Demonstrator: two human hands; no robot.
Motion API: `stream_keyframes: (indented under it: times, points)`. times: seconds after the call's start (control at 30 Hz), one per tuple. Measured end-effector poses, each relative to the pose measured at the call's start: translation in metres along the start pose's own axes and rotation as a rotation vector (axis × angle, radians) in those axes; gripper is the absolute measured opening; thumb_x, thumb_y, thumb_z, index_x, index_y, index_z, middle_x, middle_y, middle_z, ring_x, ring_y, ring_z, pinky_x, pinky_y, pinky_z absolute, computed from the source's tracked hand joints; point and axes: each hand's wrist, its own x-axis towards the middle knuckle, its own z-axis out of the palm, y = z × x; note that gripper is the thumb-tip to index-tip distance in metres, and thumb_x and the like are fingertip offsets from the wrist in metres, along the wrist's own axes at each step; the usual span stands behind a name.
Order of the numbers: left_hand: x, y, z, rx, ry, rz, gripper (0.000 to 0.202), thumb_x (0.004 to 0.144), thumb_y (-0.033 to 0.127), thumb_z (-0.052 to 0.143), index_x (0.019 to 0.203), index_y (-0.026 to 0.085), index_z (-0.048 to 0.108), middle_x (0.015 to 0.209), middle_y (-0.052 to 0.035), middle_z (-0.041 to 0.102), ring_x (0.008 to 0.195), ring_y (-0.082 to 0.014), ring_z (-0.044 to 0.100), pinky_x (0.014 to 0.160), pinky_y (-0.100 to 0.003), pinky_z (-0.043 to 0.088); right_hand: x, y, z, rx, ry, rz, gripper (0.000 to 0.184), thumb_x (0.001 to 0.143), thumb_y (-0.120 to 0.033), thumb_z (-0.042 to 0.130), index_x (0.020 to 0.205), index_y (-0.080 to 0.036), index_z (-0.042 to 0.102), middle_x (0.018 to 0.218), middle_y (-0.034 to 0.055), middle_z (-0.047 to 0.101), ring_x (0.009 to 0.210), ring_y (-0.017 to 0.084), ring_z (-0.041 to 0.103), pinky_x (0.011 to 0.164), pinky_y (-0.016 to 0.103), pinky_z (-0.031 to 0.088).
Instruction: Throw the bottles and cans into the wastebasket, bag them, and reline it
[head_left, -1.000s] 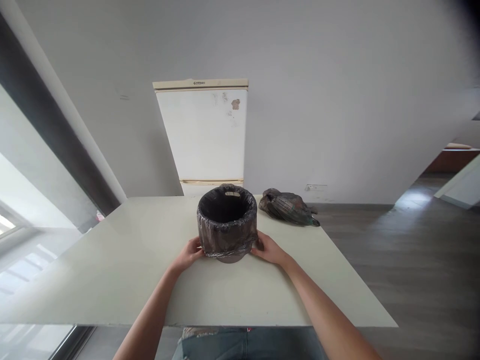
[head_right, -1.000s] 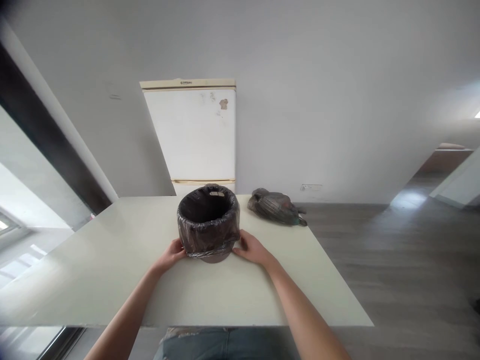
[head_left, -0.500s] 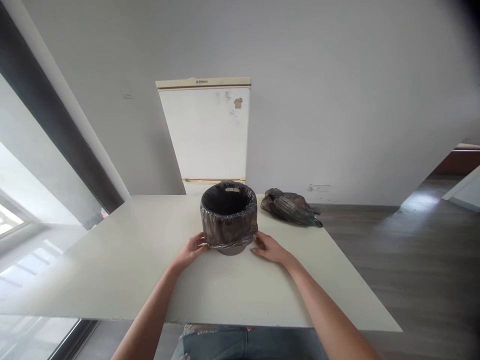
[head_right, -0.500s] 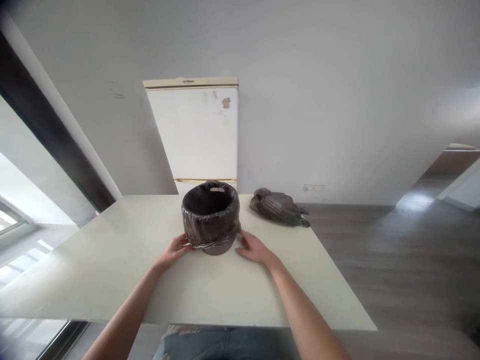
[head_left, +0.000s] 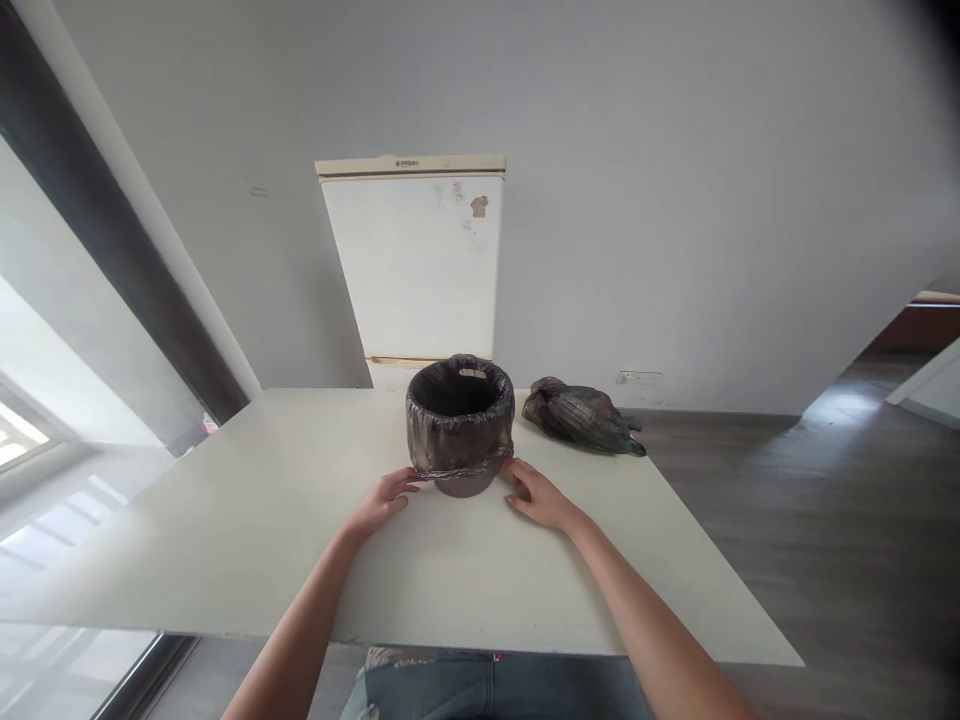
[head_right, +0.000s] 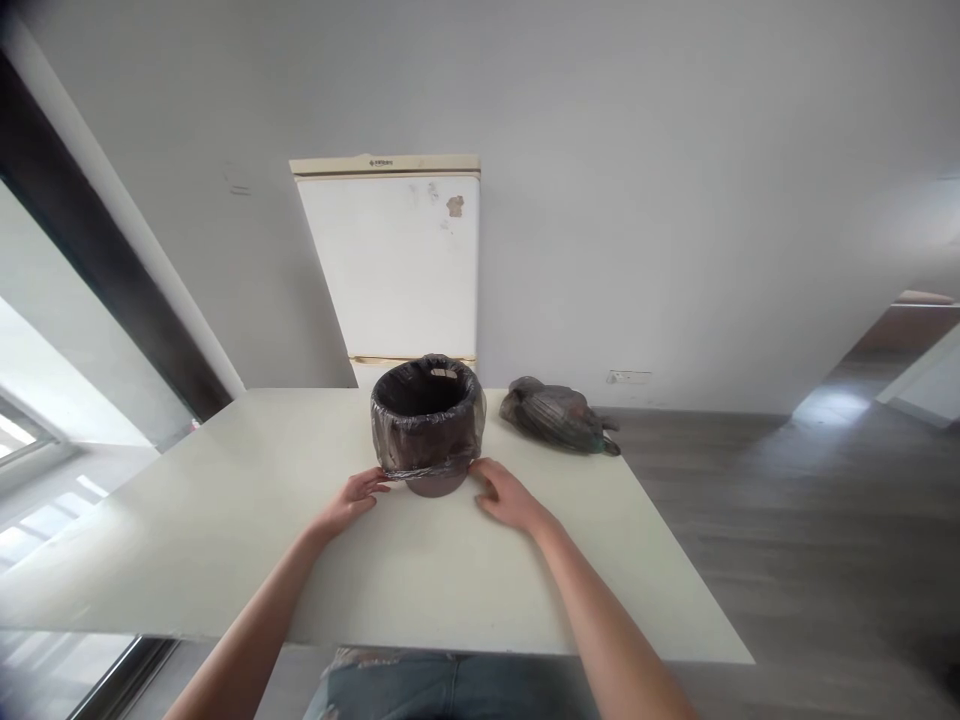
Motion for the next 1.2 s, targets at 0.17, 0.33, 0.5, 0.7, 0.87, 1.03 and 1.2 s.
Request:
stream_keyframes:
  times: [0.17, 0.33, 0.5, 0.7, 0.87, 1.03, 1.2]
  points:
    - [0.0, 0.0, -0.001, 0.008, 0.015, -0.026, 0.053, 0.081, 0.011, 0.06, 0.133, 0.021, 0.067, 0.14, -0.0144, 0.067, 0.135, -0.0321, 0.058, 0.111, -0.046, 0.047, 0.003, 0.004, 0.002, 0.02, 0.082, 0.041, 0.053, 0.083, -0.02, 0.065, 0.135, -0.031, 0.067, 0.138, 0.0076, 0.066, 0.099, 0.025, 0.065, 0.091, 0.042, 0.052]
    - [-0.001, -0.002, -0.002, 0.023, 0.01, -0.054, 0.044, 0.085, 0.015, 0.063, 0.129, 0.02, 0.067, 0.134, -0.0144, 0.07, 0.129, -0.0304, 0.063, 0.11, -0.043, 0.048, -0.005, 0.025, -0.031, -0.085, 0.604, 0.183, 0.031, 0.081, -0.028, 0.065, 0.111, -0.025, 0.073, 0.101, 0.008, 0.075, 0.083, 0.025, 0.064, 0.082, 0.039, 0.05]
    - [0.0, -0.001, -0.001, 0.025, -0.002, -0.067, 0.04, 0.088, 0.018, 0.063, 0.128, 0.019, 0.066, 0.132, -0.0137, 0.07, 0.127, -0.0291, 0.063, 0.11, -0.043, 0.047, -0.04, 0.067, -0.126, -0.115, 1.132, 0.449, 0.033, 0.075, -0.034, 0.063, 0.104, -0.021, 0.07, 0.102, 0.0106, 0.075, 0.096, 0.029, 0.066, 0.098, 0.044, 0.047]
    - [0.002, 0.003, -0.001, 0.039, 0.007, -0.094, 0.035, 0.088, 0.021, 0.066, 0.122, 0.019, 0.067, 0.121, -0.0132, 0.072, 0.12, -0.0291, 0.065, 0.103, -0.04, 0.049, -0.053, 0.118, -0.206, 0.026, 1.09, 0.752, 0.039, 0.073, -0.041, 0.068, 0.106, -0.022, 0.072, 0.115, 0.0187, 0.074, 0.102, 0.034, 0.068, 0.086, 0.048, 0.053]
    - [0.002, 0.0, -0.003, 0.037, 0.01, -0.107, 0.035, 0.087, 0.023, 0.067, 0.122, 0.019, 0.068, 0.115, -0.0123, 0.073, 0.117, -0.0291, 0.065, 0.102, -0.04, 0.049, -0.033, 0.143, -0.209, 0.096, 0.904, 0.798, 0.033, 0.067, -0.046, 0.079, 0.088, -0.021, 0.076, 0.092, 0.0139, 0.078, 0.09, 0.031, 0.07, 0.082, 0.046, 0.055]
    - [0.001, 0.001, -0.002, 0.037, 0.007, -0.114, 0.033, 0.088, 0.023, 0.066, 0.121, 0.019, 0.069, 0.113, -0.0112, 0.072, 0.113, -0.0275, 0.065, 0.101, -0.039, 0.049, -0.026, 0.148, -0.204, 0.062, 0.82, 0.729, 0.024, 0.06, -0.037, 0.082, 0.079, -0.023, 0.075, 0.072, 0.0052, 0.073, 0.087, 0.029, 0.068, 0.087, 0.046, 0.052]
    - [0.001, 0.003, -0.002, 0.044, 0.011, -0.103, 0.031, 0.089, 0.024, 0.066, 0.12, 0.019, 0.069, 0.112, -0.0112, 0.071, 0.112, -0.0273, 0.065, 0.099, -0.038, 0.049, -0.028, 0.142, -0.201, 0.011, 0.81, 0.616, 0.014, 0.056, -0.024, 0.079, 0.056, -0.023, 0.064, 0.072, 0.0053, 0.069, 0.097, 0.031, 0.064, 0.094, 0.045, 0.047]
